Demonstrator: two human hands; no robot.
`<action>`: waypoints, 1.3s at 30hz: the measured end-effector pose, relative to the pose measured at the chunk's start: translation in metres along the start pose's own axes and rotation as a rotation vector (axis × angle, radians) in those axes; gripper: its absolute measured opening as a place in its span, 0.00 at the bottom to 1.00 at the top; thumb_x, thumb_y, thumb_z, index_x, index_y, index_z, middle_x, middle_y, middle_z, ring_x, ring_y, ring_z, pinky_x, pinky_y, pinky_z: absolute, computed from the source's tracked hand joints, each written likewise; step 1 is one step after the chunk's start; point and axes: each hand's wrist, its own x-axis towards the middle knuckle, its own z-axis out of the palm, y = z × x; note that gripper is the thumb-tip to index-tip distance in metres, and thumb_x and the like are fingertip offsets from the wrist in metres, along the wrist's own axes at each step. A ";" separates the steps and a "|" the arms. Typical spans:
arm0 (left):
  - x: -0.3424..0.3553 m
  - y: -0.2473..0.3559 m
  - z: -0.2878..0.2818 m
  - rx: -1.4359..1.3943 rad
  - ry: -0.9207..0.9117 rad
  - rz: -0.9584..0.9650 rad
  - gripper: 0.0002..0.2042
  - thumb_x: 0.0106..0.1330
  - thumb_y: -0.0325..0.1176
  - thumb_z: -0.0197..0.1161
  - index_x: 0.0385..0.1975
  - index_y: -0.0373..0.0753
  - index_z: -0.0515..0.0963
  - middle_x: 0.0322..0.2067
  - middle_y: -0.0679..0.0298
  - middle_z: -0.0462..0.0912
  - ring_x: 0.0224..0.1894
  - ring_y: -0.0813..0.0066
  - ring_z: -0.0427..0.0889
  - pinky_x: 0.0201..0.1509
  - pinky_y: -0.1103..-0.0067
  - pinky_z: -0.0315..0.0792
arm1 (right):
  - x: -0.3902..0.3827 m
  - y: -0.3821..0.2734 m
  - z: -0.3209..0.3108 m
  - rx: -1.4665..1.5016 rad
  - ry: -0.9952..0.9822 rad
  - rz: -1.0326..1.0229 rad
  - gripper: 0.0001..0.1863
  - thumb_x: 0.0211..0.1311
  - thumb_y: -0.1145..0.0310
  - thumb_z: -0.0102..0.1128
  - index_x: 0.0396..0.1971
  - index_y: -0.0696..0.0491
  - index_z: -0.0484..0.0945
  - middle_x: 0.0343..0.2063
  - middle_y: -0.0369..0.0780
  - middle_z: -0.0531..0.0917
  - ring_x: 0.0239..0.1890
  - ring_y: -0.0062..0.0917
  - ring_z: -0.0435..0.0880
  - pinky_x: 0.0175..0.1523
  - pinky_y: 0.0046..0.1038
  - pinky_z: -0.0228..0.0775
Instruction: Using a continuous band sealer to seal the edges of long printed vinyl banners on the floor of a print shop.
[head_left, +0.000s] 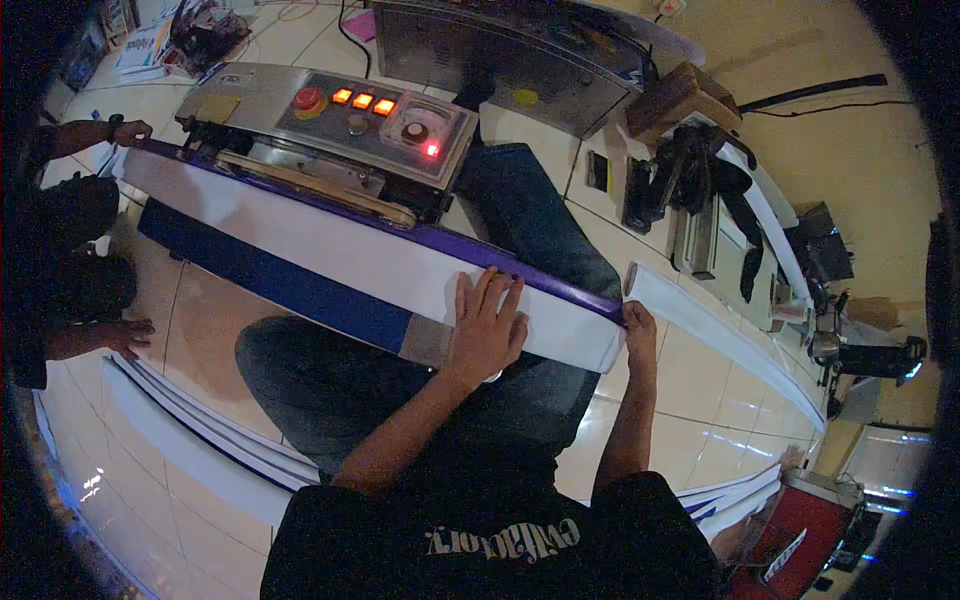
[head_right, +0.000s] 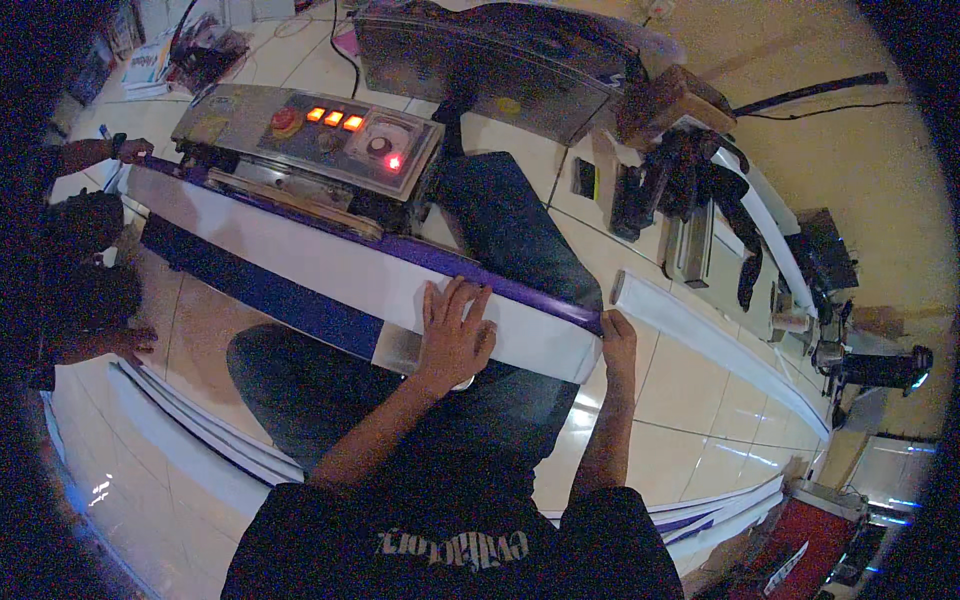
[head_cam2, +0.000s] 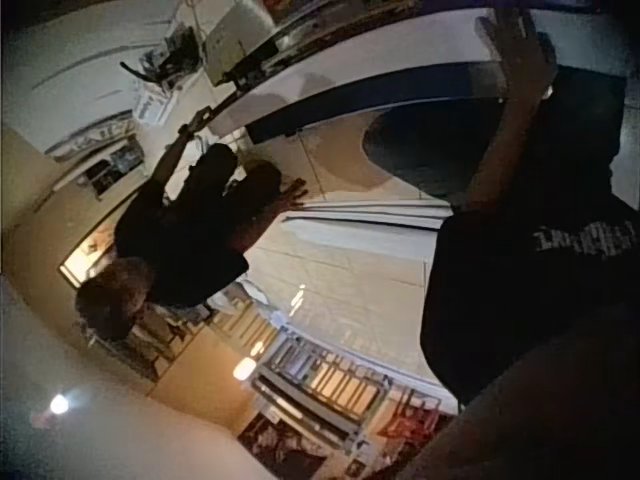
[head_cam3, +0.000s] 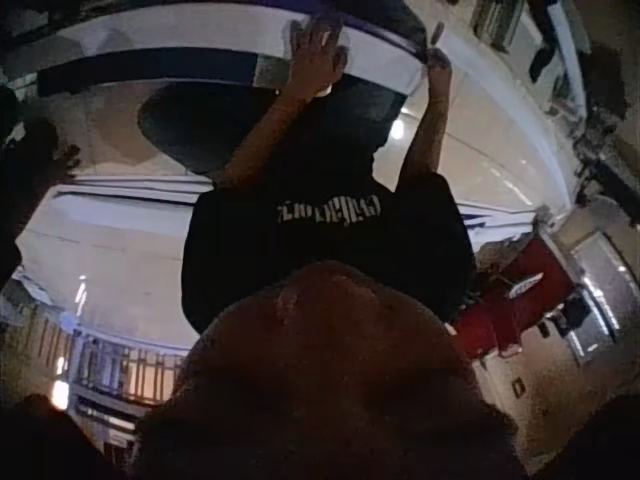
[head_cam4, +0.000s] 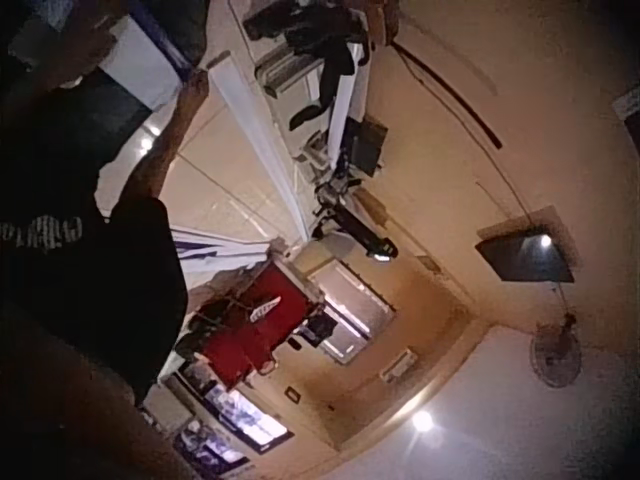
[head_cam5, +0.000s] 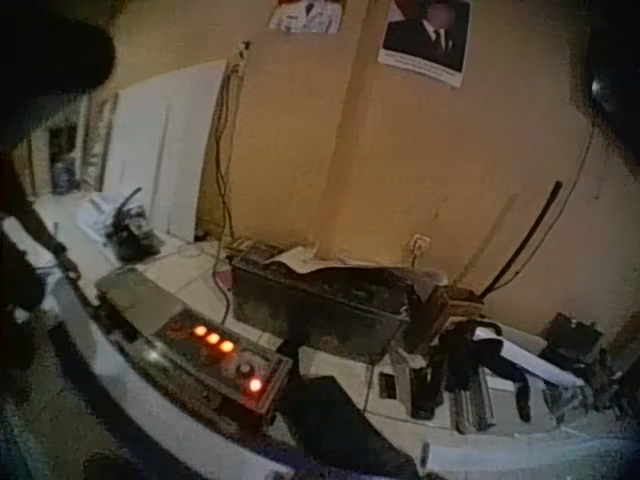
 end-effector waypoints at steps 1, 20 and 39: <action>0.000 0.001 -0.001 -0.005 0.002 0.000 0.30 0.59 0.40 0.60 0.61 0.35 0.66 0.58 0.49 0.64 0.66 0.47 0.57 0.69 0.43 0.40 | 0.004 0.005 0.002 0.083 -0.027 0.007 0.10 0.65 0.63 0.58 0.31 0.55 0.78 0.27 0.31 0.77 0.33 0.17 0.72 0.42 0.23 0.64; -0.030 -0.014 -0.009 0.082 -0.024 -0.028 0.27 0.60 0.47 0.57 0.53 0.31 0.71 0.54 0.48 0.70 0.63 0.50 0.62 0.69 0.43 0.41 | 0.016 -0.002 0.025 -0.068 -0.069 -0.132 0.15 0.64 0.61 0.59 0.34 0.60 0.80 0.30 0.40 0.81 0.37 0.25 0.77 0.47 0.27 0.67; -0.011 0.017 -0.006 0.054 -0.261 0.126 0.42 0.60 0.62 0.53 0.59 0.24 0.64 0.60 0.42 0.65 0.66 0.47 0.60 0.73 0.53 0.41 | 0.011 -0.041 0.060 -0.235 -0.092 -0.458 0.13 0.66 0.64 0.56 0.32 0.60 0.79 0.31 0.46 0.80 0.36 0.36 0.78 0.46 0.33 0.68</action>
